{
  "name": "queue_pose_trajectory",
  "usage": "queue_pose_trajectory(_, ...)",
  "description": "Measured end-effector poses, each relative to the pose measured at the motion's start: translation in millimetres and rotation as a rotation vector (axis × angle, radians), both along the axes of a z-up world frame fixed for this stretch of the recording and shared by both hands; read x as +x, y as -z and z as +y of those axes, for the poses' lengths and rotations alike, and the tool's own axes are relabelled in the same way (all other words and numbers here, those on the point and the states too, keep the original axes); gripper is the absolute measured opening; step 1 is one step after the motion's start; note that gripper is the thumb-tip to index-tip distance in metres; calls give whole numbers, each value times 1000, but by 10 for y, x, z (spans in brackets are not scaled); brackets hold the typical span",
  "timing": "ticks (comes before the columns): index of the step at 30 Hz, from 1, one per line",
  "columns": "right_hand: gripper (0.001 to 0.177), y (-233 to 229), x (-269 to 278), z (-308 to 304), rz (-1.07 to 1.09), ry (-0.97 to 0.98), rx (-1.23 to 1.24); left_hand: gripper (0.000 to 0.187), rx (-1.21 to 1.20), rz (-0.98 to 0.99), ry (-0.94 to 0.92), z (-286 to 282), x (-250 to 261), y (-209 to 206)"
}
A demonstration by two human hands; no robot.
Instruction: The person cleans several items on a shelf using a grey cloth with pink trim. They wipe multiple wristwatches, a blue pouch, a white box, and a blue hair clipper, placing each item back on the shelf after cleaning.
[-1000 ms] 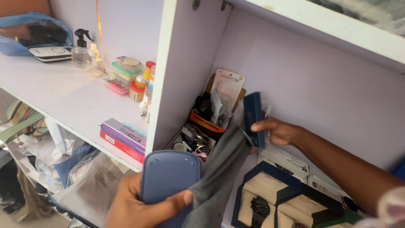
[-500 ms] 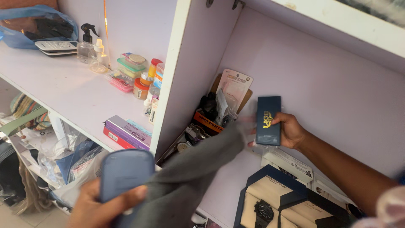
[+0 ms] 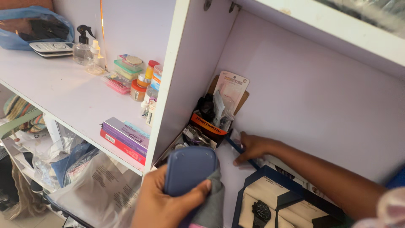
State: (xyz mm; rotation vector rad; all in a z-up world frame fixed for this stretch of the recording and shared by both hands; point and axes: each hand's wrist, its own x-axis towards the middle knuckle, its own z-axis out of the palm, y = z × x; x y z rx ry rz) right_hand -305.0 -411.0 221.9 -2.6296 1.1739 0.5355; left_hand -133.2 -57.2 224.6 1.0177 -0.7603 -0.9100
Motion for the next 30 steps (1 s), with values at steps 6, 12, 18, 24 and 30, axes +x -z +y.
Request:
queue_pose_trajectory(6, 89, -138, -33, 12, 36, 10, 75, 46, 26, 33, 1, 12, 3, 2)
queue_pose_trajectory(12, 72, -49, -132, -84, 43, -45, -59, 42, 14, 30, -14, 29, -6, 30)
queue_pose_trajectory(18, 67, 102, -129, -150, 37, -94, -260, 40, 70, 63, -51, -17, -66, -13)
queue_pose_trajectory(24, 84, 38, -24, 42, 3, -168, -459, 37, 90, 60, -67, 20, -75, -22)
queue_pose_trajectory(30, 54, -110, -66, 128, 117, -200, -235, 28, 53, 66, -122, 105, -22, 10)
